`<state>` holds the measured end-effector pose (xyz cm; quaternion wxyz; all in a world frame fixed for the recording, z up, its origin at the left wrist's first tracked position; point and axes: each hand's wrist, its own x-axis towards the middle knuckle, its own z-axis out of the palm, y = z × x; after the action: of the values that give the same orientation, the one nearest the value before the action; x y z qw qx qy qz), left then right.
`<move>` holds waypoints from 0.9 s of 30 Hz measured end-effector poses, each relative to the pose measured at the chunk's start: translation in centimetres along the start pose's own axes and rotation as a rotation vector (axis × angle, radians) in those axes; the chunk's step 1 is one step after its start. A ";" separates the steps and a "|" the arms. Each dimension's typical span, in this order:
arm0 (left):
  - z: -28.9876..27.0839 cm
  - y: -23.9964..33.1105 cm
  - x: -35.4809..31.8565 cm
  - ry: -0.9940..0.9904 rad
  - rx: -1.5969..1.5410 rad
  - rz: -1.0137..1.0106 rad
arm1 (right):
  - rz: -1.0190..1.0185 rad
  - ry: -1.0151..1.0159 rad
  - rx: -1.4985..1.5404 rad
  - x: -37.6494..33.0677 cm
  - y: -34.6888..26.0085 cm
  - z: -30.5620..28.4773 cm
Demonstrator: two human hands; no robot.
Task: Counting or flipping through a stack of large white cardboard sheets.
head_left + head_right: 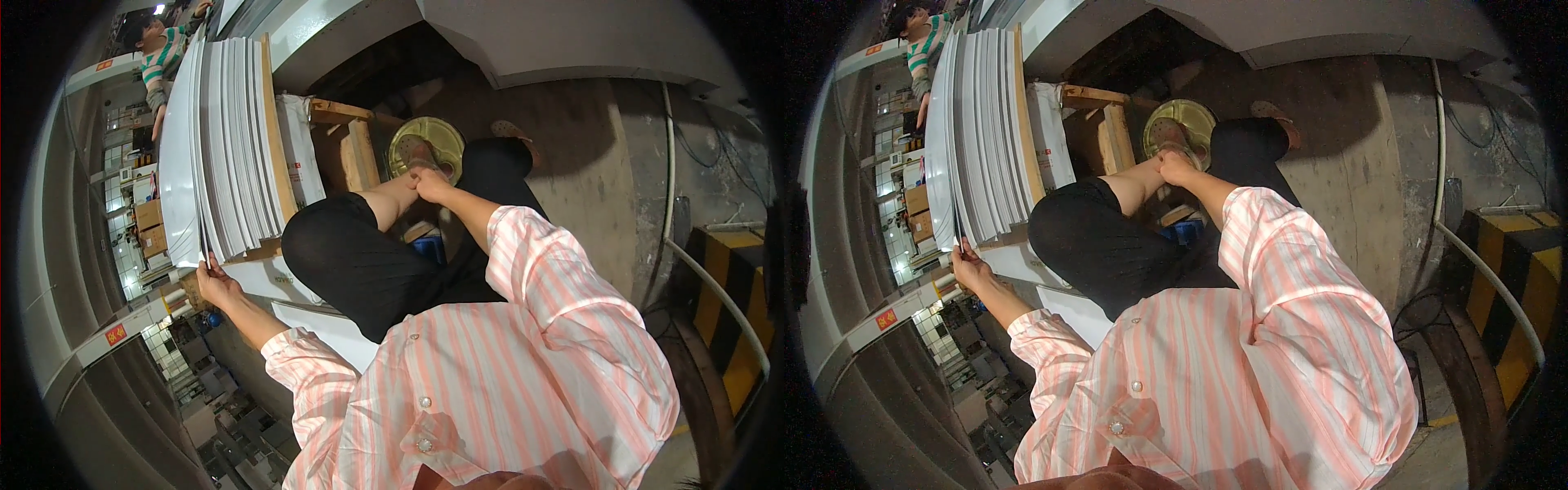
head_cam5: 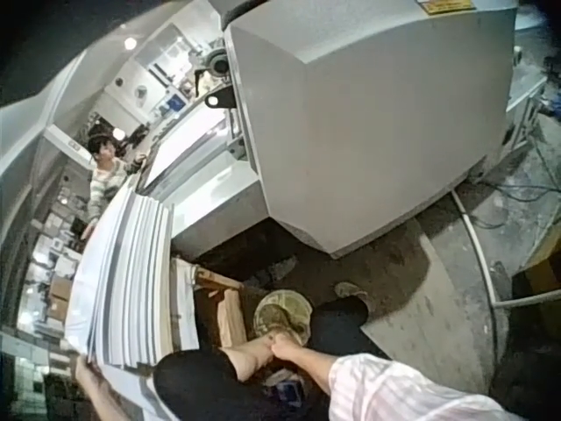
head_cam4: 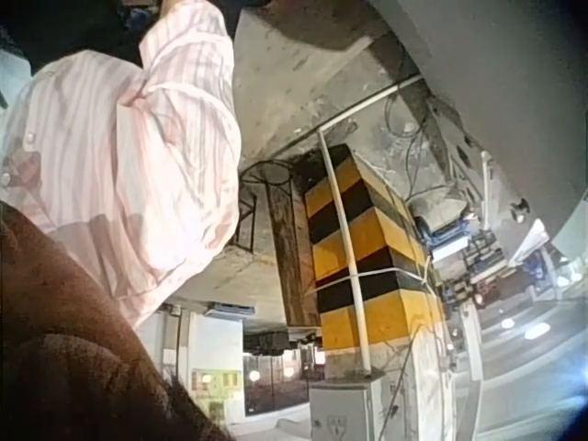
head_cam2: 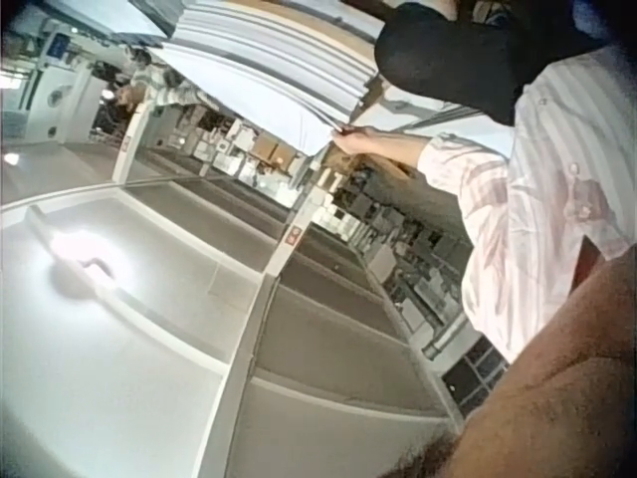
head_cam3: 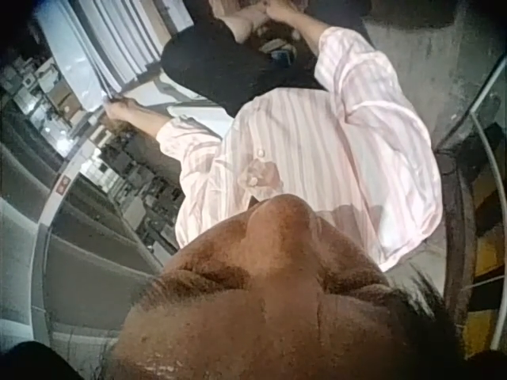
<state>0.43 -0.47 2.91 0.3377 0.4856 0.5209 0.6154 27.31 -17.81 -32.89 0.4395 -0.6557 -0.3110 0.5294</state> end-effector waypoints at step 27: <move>0.5 -0.2 0.0 0.000 -0.008 0.007 | 0.290 0.187 0.234 1.0 2.6 1.9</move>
<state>0.91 -0.31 2.71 0.3373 0.4860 0.5169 0.6187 25.57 -17.58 -35.72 0.4588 -0.6844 -0.1075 0.5564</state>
